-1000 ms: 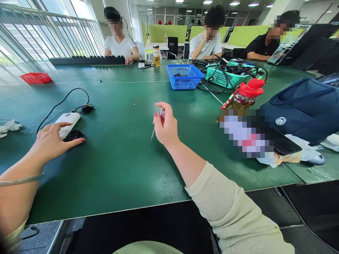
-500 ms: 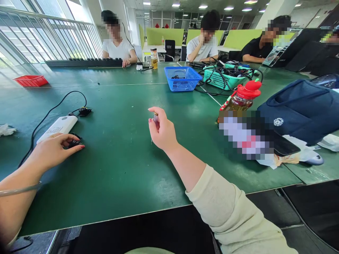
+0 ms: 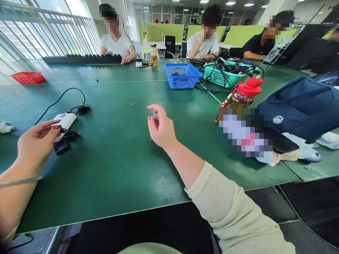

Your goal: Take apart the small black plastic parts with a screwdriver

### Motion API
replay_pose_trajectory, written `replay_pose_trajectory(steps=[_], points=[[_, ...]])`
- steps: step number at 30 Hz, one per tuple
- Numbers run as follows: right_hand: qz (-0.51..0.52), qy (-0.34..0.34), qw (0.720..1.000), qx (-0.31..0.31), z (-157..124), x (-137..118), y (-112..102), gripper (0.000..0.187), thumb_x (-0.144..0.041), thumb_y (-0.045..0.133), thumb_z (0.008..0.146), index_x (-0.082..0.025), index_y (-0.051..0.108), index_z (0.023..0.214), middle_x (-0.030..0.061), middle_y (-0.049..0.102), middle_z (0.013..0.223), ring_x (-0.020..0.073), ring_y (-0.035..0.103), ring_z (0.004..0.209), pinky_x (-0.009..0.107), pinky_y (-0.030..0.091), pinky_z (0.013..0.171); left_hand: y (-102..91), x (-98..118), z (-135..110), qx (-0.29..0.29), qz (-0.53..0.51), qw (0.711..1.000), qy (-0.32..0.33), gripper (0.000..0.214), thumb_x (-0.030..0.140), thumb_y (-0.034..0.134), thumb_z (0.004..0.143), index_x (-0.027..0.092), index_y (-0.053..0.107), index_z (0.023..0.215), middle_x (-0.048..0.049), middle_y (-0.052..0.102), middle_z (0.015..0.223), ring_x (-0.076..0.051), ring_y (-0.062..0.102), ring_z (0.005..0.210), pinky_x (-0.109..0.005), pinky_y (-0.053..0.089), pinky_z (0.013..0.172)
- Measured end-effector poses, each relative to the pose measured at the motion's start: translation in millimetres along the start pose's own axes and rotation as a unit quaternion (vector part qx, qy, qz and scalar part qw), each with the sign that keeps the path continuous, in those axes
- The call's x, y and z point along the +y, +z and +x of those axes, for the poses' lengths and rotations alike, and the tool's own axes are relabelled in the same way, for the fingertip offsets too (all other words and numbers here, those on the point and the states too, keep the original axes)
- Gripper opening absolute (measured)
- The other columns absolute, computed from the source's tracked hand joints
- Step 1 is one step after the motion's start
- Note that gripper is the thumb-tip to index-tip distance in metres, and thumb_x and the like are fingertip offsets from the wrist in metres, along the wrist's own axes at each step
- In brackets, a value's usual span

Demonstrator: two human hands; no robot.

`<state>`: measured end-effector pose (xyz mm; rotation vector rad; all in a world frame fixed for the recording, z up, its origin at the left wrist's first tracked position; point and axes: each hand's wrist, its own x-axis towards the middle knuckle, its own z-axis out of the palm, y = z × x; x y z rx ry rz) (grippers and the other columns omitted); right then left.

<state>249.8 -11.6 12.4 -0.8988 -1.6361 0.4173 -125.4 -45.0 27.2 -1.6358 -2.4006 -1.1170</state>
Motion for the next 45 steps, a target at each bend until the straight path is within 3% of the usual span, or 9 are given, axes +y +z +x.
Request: replay_pose_trajectory(steps=[4,11,20,28,33,37,40,45], points=[[0.001,-0.006,1.000,-0.003,0,-2,0,0.025,-0.024,0.051,0.095,-0.028,0.051,0.120,-0.0071,0.053,0.066,0.0125,0.055,0.053,0.031,0.049,0.056,-1.5,-2,2,0.005,-0.003,0.997,-0.079,0.043,0.044,0.057,0.085,0.022,0.077,0.117,-0.0023,0.076,0.101,-0.021,0.066,0.090,-0.029,0.050,0.080],[-0.001,-0.003,1.000,0.008,-1,-2,0,0.023,-0.026,0.051,0.095,-0.028,0.051,0.118,-0.0071,0.053,0.065,0.0127,0.054,0.050,0.031,0.048,0.053,-1.4,-6,7,-0.008,-0.007,0.994,-0.107,0.037,0.042,0.064,0.081,0.024,0.077,0.111,0.0000,0.075,0.100,-0.019,0.064,0.092,-0.025,0.045,0.076],[-0.003,-0.016,1.000,0.002,-2,-2,0,0.023,-0.024,0.052,0.096,-0.027,0.051,0.119,-0.0074,0.053,0.064,0.0119,0.053,0.050,0.031,0.048,0.053,-7.7,0,7,-0.049,0.118,0.989,-0.073,0.045,0.054,0.056,0.084,0.026,0.075,0.113,-0.0001,0.072,0.094,-0.024,0.064,0.093,-0.032,0.048,0.082],[-0.004,-0.015,1.000,0.004,-2,-2,0,0.023,-0.024,0.052,0.095,-0.028,0.051,0.118,-0.0074,0.052,0.064,0.0120,0.053,0.051,0.030,0.046,0.052,-6.5,2,8,-0.059,0.157,0.985,-0.049,0.049,0.056,0.052,0.085,0.025,0.076,0.115,-0.0034,0.074,0.094,-0.027,0.063,0.095,-0.036,0.049,0.086],[0.000,-0.015,1.000,0.005,-2,-3,0,0.023,-0.024,0.052,0.096,-0.027,0.052,0.118,-0.0075,0.052,0.064,0.0115,0.054,0.051,0.030,0.047,0.052,-7.4,-1,9,-0.032,0.137,0.990,-0.028,0.051,0.051,0.048,0.089,0.022,0.074,0.121,-0.0058,0.072,0.096,-0.027,0.065,0.098,-0.040,0.050,0.092],[-0.003,-0.015,1.000,0.003,-2,-3,0,0.023,-0.024,0.051,0.096,-0.026,0.052,0.118,-0.0072,0.053,0.066,0.0110,0.056,0.052,0.029,0.048,0.053,-4.8,-8,10,-0.001,0.065,0.998,-0.005,0.048,0.037,0.046,0.091,0.022,0.069,0.129,-0.0045,0.072,0.089,-0.025,0.067,0.104,-0.041,0.048,0.102],[0.001,-0.019,1.000,0.004,-1,-3,-1,0.024,-0.022,0.051,0.095,-0.026,0.052,0.118,-0.0070,0.054,0.067,0.0107,0.056,0.053,0.028,0.048,0.053,-2.5,-12,11,0.005,0.052,0.997,0.054,0.045,0.030,0.043,0.088,0.018,0.072,0.121,-0.0078,0.073,0.093,-0.025,0.063,0.118,-0.042,0.045,0.109],[-0.002,-0.016,1.000,0.005,-1,-3,-1,0.025,-0.021,0.051,0.095,-0.026,0.052,0.119,-0.0066,0.055,0.068,0.0113,0.057,0.053,0.029,0.048,0.053,-0.2,-14,12,-0.003,0.053,0.995,0.083,0.038,0.034,0.046,0.085,0.016,0.073,0.104,-0.0107,0.073,0.110,-0.026,0.067,0.098,-0.043,0.051,0.099]])
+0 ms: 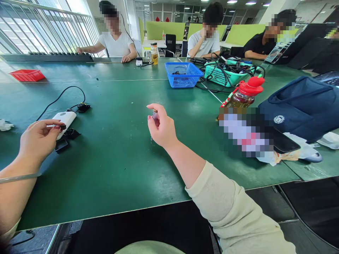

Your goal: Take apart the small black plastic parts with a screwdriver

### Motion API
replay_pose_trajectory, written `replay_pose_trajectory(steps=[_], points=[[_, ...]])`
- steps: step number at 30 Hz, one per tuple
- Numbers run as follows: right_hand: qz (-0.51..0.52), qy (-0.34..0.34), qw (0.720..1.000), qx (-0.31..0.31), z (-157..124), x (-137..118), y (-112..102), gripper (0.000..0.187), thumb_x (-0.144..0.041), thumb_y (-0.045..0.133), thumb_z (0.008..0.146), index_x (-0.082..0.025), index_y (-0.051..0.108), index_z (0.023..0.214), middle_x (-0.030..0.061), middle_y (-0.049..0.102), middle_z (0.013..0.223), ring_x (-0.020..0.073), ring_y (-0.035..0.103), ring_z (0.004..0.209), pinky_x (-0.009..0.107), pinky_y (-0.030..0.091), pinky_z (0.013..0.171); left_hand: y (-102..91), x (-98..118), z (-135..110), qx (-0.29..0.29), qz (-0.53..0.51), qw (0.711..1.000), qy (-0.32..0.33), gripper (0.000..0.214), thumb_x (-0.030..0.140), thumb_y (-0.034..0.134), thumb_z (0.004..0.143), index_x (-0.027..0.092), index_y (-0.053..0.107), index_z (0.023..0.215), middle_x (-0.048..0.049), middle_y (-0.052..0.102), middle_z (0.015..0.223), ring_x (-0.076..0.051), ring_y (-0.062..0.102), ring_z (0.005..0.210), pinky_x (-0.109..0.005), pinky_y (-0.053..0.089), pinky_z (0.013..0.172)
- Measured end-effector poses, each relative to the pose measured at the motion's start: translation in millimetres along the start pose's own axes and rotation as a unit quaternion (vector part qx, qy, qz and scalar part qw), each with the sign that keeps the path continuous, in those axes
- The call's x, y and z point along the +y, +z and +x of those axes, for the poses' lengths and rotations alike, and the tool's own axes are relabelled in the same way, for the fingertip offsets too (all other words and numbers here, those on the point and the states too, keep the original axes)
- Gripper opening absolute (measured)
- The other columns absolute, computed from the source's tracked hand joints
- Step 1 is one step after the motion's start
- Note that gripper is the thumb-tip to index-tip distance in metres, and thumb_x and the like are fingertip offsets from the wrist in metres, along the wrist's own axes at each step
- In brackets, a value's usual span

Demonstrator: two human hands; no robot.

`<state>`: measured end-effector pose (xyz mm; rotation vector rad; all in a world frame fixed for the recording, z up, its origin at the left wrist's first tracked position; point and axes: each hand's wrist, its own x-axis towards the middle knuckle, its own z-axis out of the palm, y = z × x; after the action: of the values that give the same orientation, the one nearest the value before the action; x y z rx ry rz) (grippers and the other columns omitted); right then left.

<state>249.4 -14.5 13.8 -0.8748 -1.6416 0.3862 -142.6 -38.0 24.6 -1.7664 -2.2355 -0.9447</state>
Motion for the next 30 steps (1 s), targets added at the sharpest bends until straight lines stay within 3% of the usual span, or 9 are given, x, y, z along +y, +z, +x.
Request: replay_pose_trajectory(steps=[5,10,19,26,30], points=[[-0.004,0.006,1.000,-0.005,0,0,0,0.024,-0.023,0.052,0.095,-0.027,0.052,0.119,-0.0064,0.054,0.068,0.0121,0.060,0.056,0.030,0.050,0.055,2.7,-4,1,-0.032,-0.002,0.999,-0.024,0.039,0.032,0.045,0.087,0.018,0.071,0.113,-0.0096,0.073,0.107,-0.027,0.068,0.105,-0.046,0.051,0.101],[-0.007,0.008,1.000,-0.010,0,0,-1,0.024,-0.023,0.051,0.096,-0.026,0.052,0.120,-0.0062,0.054,0.068,0.0122,0.059,0.056,0.030,0.050,0.056,0.5,2,-1,-0.064,-0.001,0.997,-0.036,0.044,0.026,0.045,0.088,0.020,0.066,0.126,-0.0098,0.072,0.119,-0.026,0.068,0.112,-0.044,0.050,0.104],[0.000,0.013,1.000,-0.005,0,-2,0,0.025,-0.021,0.051,0.094,-0.026,0.052,0.119,-0.0068,0.054,0.066,0.0111,0.052,0.051,0.029,0.048,0.054,-2.0,12,-3,-0.135,0.055,0.989,0.001,0.050,0.026,0.038,0.091,0.016,0.064,0.132,-0.0115,0.070,0.129,-0.029,0.063,0.123,-0.046,0.047,0.108],[0.008,0.010,1.000,-0.011,1,-3,0,0.026,-0.020,0.050,0.094,-0.025,0.052,0.119,-0.0071,0.055,0.065,0.0110,0.050,0.051,0.029,0.048,0.056,-4.2,16,-2,-0.170,0.116,0.979,-0.010,0.053,0.034,0.038,0.090,0.021,0.068,0.132,-0.0098,0.073,0.118,-0.033,0.066,0.112,-0.049,0.051,0.100],[0.003,0.015,1.000,-0.014,0,-3,0,0.026,-0.021,0.051,0.094,-0.026,0.052,0.119,-0.0074,0.054,0.064,0.0112,0.050,0.050,0.029,0.048,0.056,-6.2,19,-3,-0.174,0.117,0.978,-0.017,0.055,0.042,0.040,0.090,0.023,0.068,0.133,-0.0096,0.069,0.130,-0.034,0.063,0.117,-0.049,0.050,0.102]])
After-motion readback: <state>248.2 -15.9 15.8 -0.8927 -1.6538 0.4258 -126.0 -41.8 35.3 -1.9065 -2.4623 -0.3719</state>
